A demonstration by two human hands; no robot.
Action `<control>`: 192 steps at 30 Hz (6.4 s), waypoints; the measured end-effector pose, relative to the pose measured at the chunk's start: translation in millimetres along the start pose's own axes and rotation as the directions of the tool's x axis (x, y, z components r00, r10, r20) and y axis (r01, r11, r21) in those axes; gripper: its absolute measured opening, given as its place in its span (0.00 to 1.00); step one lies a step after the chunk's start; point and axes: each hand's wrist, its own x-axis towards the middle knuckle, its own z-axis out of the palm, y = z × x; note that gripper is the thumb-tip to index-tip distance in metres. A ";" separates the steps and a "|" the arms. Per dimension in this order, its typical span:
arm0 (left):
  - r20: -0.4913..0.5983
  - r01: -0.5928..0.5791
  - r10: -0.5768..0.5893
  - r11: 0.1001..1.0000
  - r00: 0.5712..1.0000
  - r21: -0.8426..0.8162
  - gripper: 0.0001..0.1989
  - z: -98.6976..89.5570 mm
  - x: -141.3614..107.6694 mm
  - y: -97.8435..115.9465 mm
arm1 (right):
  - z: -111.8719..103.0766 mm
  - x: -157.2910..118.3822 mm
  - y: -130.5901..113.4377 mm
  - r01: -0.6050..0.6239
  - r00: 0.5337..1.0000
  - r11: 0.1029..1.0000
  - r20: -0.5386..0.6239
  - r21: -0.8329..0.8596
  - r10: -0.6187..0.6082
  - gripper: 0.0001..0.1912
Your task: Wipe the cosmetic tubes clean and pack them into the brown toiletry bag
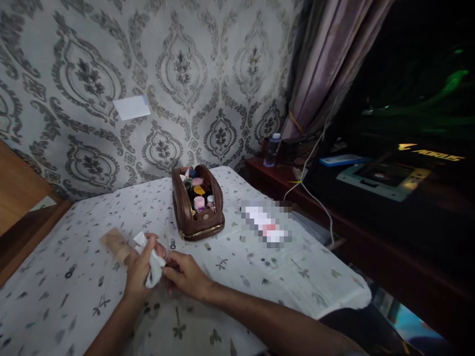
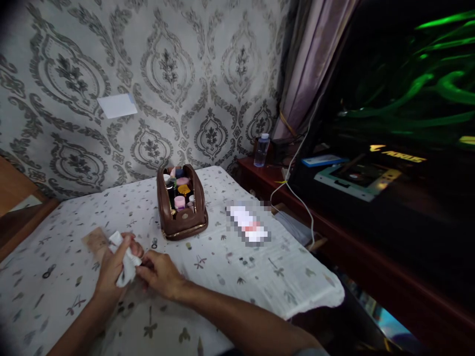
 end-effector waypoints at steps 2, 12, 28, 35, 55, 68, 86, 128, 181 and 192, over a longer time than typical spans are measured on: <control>-0.046 -0.082 0.078 0.992 0.996 -0.098 0.20 -5.0 6.9 9.4 | 1.2 -1.8 -0.1 -0.045 0.998 0.998 0.031 -0.039 0.046 0.11; -0.172 -0.206 0.259 0.940 0.950 0.273 0.14 -25.2 18.7 23.3 | -4.6 2.4 -5.9 0.018 0.980 0.988 -0.195 -0.150 -0.047 0.08; -0.041 0.174 -0.172 0.982 0.984 0.069 0.21 -25.8 26.7 14.8 | -29.9 -1.8 -40.8 0.159 0.916 0.936 -0.308 -0.315 -0.259 0.12; -0.151 0.131 -0.174 0.957 0.973 -0.258 0.20 -20.3 19.8 12.9 | -10.2 -8.6 -35.0 0.206 0.889 0.896 -0.308 -0.394 -0.340 0.07; 0.600 -0.644 0.458 -0.074 0.656 0.762 0.17 -25.3 6.1 1.4 | 3.3 -7.5 -12.2 -0.033 0.979 0.988 -0.195 0.154 0.063 0.17; 0.486 -0.605 0.760 -0.157 0.431 0.781 0.13 -42.6 16.0 15.4 | -4.1 -3.1 -18.2 -0.006 0.923 0.954 -0.365 0.299 0.120 0.20; 0.418 -0.627 0.721 0.029 0.552 0.779 0.15 -46.0 17.2 18.4 | -3.5 -7.8 -4.4 0.116 0.949 0.987 -0.281 -0.112 -0.143 0.07; 0.407 -0.369 0.130 0.717 0.904 0.591 0.17 -15.1 -5.0 18.9 | -19.3 -17.0 -27.1 0.107 0.983 0.903 -0.092 -0.416 -0.159 0.07; 0.424 -0.255 -0.062 0.717 0.904 0.649 0.24 -30.0 21.7 -32.5 | -144.9 185.5 -178.8 0.045 0.999 -0.029 0.046 -0.999 -0.023 0.11; 0.016 -0.208 0.435 0.397 0.900 0.894 0.17 -71.9 46.6 40.2 | -126.4 131.9 -167.9 0.216 0.888 0.210 0.102 -0.953 -0.449 0.08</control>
